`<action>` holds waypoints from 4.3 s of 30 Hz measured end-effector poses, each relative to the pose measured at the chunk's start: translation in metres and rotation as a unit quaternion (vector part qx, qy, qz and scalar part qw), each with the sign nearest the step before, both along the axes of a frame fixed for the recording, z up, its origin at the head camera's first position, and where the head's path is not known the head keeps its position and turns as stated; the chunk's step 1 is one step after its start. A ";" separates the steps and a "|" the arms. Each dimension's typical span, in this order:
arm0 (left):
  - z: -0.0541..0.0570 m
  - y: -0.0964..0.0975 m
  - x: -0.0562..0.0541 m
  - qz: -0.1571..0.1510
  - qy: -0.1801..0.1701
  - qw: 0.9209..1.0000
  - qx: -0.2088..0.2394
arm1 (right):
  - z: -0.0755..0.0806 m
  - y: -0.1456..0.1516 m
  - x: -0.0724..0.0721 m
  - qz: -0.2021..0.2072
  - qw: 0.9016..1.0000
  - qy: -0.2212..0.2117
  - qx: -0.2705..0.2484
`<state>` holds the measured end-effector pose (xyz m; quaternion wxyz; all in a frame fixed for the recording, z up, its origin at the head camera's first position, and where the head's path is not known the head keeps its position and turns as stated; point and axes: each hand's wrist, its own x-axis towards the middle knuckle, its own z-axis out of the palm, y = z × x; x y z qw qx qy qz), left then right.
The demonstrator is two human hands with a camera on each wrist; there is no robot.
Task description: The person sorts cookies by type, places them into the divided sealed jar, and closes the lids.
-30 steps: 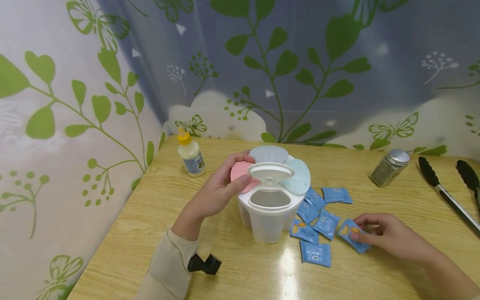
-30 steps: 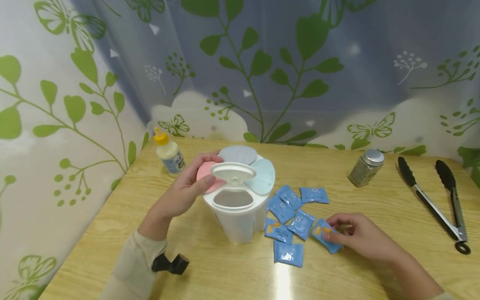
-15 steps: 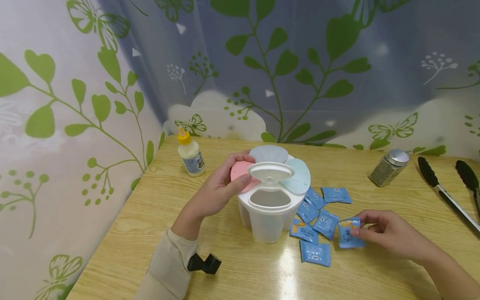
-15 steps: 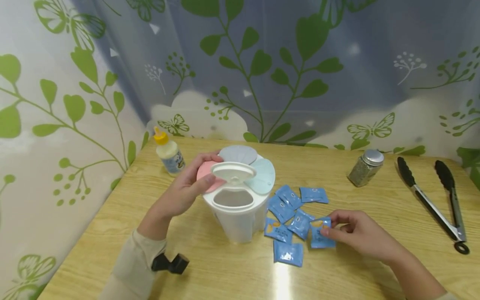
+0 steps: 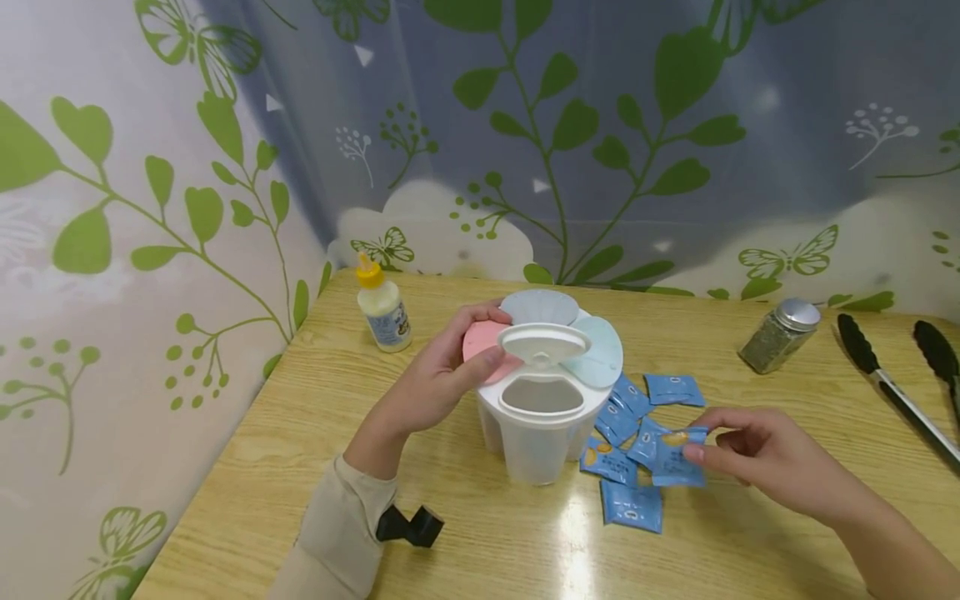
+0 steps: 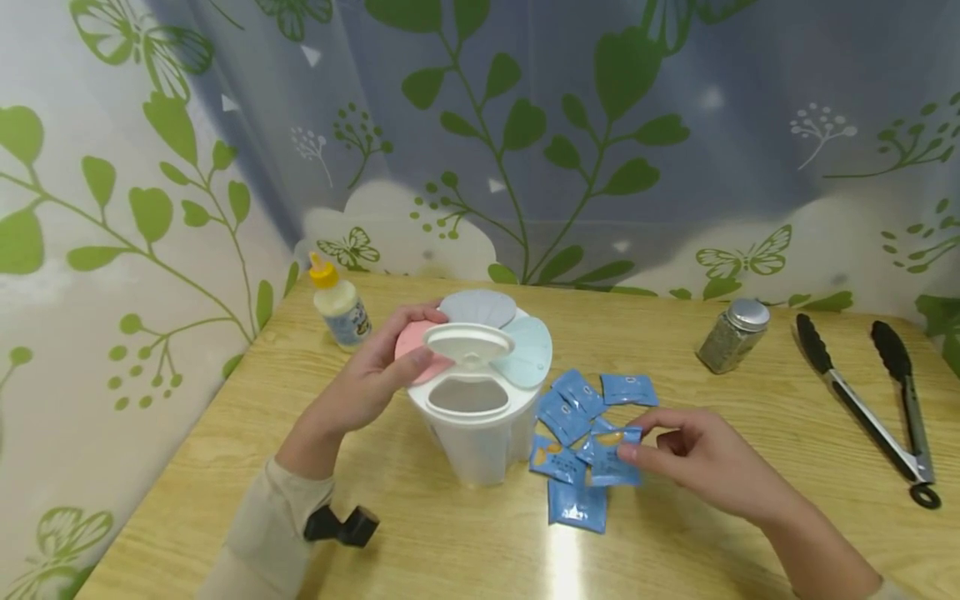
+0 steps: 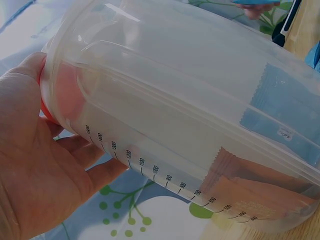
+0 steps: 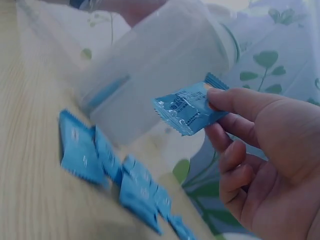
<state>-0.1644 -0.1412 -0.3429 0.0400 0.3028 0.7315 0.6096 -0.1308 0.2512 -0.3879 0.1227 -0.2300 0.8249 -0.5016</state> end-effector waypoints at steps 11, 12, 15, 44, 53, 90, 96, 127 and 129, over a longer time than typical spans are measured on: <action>0.001 0.001 0.001 -0.010 -0.013 1.000 0.013 | 0.034 -0.026 0.005 -0.040 0.996 0.062 -0.057; 0.001 0.001 0.001 -0.011 -0.014 1.000 0.013 | 0.037 -0.029 0.005 -0.040 0.994 0.070 -0.067; 0.002 0.001 0.001 -0.012 -0.016 1.000 0.011 | 0.049 -0.041 0.005 -0.038 0.990 0.087 -0.101; 0.002 0.001 -0.001 -0.012 -0.007 1.000 0.010 | 0.087 -0.121 0.006 -0.005 0.974 0.213 -0.074; 0.002 0.001 0.000 -0.008 -0.017 1.000 0.016 | 0.083 -0.112 0.002 0.022 0.978 0.172 -0.112; 0.001 0.002 -0.001 -0.013 -0.013 1.000 0.019 | -0.002 -0.028 -0.004 -0.073 0.997 0.014 -0.017; 0.001 0.003 -0.001 -0.013 -0.018 1.000 0.018 | -0.021 -0.021 -0.006 -0.081 0.997 -0.005 -0.009; 0.000 0.000 0.001 -0.009 -0.009 1.000 0.010 | -0.052 -0.019 -0.010 -0.127 0.986 0.015 0.107; 0.000 0.000 0.001 -0.007 -0.009 1.000 0.008 | -0.052 -0.019 -0.010 -0.129 0.986 0.020 0.108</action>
